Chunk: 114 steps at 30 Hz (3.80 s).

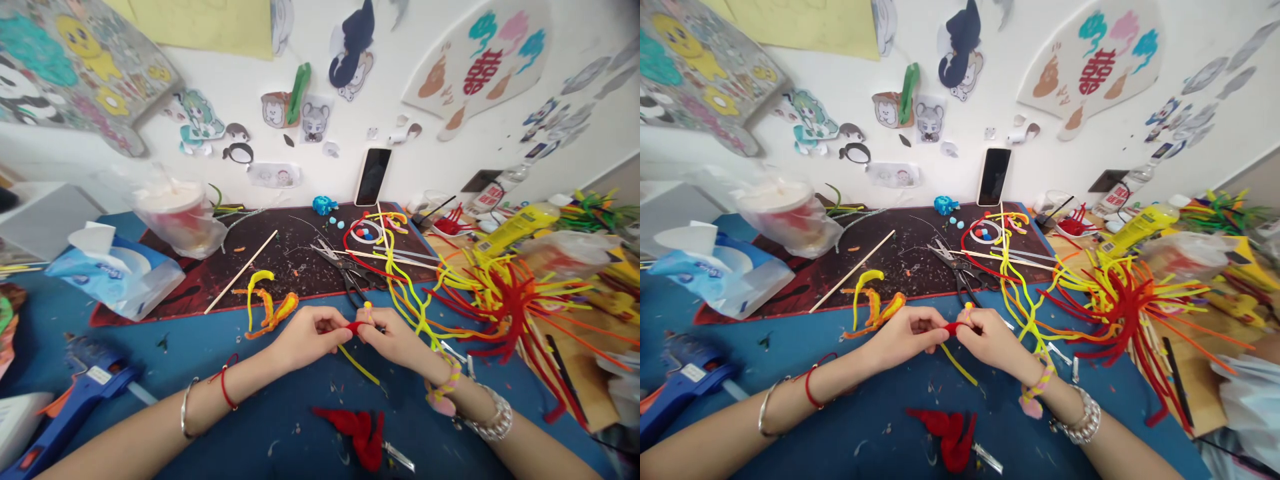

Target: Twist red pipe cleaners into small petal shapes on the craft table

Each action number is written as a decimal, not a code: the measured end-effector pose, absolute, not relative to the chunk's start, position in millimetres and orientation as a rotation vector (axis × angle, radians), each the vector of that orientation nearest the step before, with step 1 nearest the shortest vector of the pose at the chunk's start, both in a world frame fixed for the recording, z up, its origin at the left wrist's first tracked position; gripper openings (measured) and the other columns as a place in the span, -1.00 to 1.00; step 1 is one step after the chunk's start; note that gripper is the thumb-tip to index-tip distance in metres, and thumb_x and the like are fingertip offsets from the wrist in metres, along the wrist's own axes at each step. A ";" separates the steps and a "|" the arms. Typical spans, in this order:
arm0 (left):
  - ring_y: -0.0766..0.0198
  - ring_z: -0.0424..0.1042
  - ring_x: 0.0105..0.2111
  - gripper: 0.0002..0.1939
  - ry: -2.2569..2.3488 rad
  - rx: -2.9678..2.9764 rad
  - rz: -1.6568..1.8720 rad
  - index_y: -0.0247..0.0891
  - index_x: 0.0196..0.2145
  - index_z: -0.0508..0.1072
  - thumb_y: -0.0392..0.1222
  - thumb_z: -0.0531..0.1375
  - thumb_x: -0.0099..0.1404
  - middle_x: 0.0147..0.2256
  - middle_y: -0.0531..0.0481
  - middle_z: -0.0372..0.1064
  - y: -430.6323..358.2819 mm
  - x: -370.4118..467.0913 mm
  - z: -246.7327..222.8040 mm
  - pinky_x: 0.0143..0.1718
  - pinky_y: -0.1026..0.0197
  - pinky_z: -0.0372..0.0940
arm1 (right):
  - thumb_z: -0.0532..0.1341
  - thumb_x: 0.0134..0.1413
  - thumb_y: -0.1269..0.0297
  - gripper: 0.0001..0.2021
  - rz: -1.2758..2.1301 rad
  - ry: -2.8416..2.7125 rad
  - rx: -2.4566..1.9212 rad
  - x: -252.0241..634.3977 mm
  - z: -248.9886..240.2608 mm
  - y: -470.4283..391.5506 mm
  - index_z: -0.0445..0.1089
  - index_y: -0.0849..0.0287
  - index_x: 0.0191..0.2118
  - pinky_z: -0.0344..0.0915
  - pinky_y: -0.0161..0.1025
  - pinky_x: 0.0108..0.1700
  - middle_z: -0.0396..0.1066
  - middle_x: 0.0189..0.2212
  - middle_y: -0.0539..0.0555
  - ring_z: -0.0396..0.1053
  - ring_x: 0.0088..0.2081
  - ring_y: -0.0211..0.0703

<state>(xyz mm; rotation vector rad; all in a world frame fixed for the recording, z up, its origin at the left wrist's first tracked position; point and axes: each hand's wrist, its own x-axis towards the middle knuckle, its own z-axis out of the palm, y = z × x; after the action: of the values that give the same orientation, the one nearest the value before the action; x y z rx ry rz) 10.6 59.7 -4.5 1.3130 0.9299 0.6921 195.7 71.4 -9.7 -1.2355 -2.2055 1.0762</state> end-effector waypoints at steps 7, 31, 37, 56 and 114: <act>0.43 0.22 -0.62 -0.84 0.974 1.182 0.729 -0.35 -0.46 0.38 -0.17 0.15 0.11 -0.68 0.13 0.23 62.3 7.7 -2.7 -0.53 0.36 0.12 | -0.02 0.15 0.25 -0.75 1.145 -2.168 -1.143 192.3 -5.5 66.8 0.16 0.19 -0.52 0.05 -0.34 -0.43 0.08 -0.58 -0.09 0.03 -0.52 -0.34; 0.42 0.24 -0.57 -0.76 0.795 1.294 0.775 -0.37 -0.41 0.38 -0.08 0.18 0.12 -0.56 0.07 0.25 63.0 0.8 -10.2 -0.48 0.33 0.14 | 0.26 -0.08 0.28 -0.85 2.062 -1.000 -0.752 187.9 -27.3 65.6 0.29 0.22 -0.40 -0.16 -0.34 -0.54 -0.02 -0.65 -0.13 -0.12 -0.61 -0.41; 0.43 0.26 -0.58 -0.77 0.695 1.165 0.720 -0.37 -0.39 0.38 -0.10 0.17 0.13 -0.56 0.07 0.29 59.5 1.3 -8.7 -0.44 0.32 0.14 | 0.24 -0.06 0.27 -0.84 2.174 -0.928 -0.701 188.6 -26.4 63.7 0.25 0.21 -0.41 -0.13 -0.35 -0.54 0.02 -0.66 -0.12 -0.09 -0.61 -0.40; 0.39 0.34 -0.53 -0.79 0.823 1.385 0.575 -0.34 -0.41 0.40 -0.12 0.10 0.17 -0.48 0.02 0.37 63.8 -1.2 -3.6 -0.41 0.31 0.23 | 0.14 0.04 0.13 -0.77 1.680 -1.529 -1.092 193.5 -9.3 69.1 0.29 0.22 -0.32 0.03 -0.36 -0.50 0.17 -0.57 -0.08 0.06 -0.57 -0.39; 0.33 0.27 -0.49 -0.78 0.966 2.322 0.603 -0.29 -0.51 0.29 -0.26 -0.04 0.24 -0.52 0.01 0.27 53.7 4.9 -15.5 -0.41 0.30 0.14 | 0.01 0.13 0.34 -0.73 0.632 -2.127 -1.092 182.3 -14.1 55.1 0.06 0.14 -0.59 0.13 -0.24 -0.35 0.24 -0.58 0.00 0.15 -0.48 -0.24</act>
<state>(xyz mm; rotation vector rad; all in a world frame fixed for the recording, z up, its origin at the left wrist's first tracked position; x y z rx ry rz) 4.9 53.7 -15.5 2.3222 0.9656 0.6034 182.3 55.1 -14.1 -1.0918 -2.1275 0.6317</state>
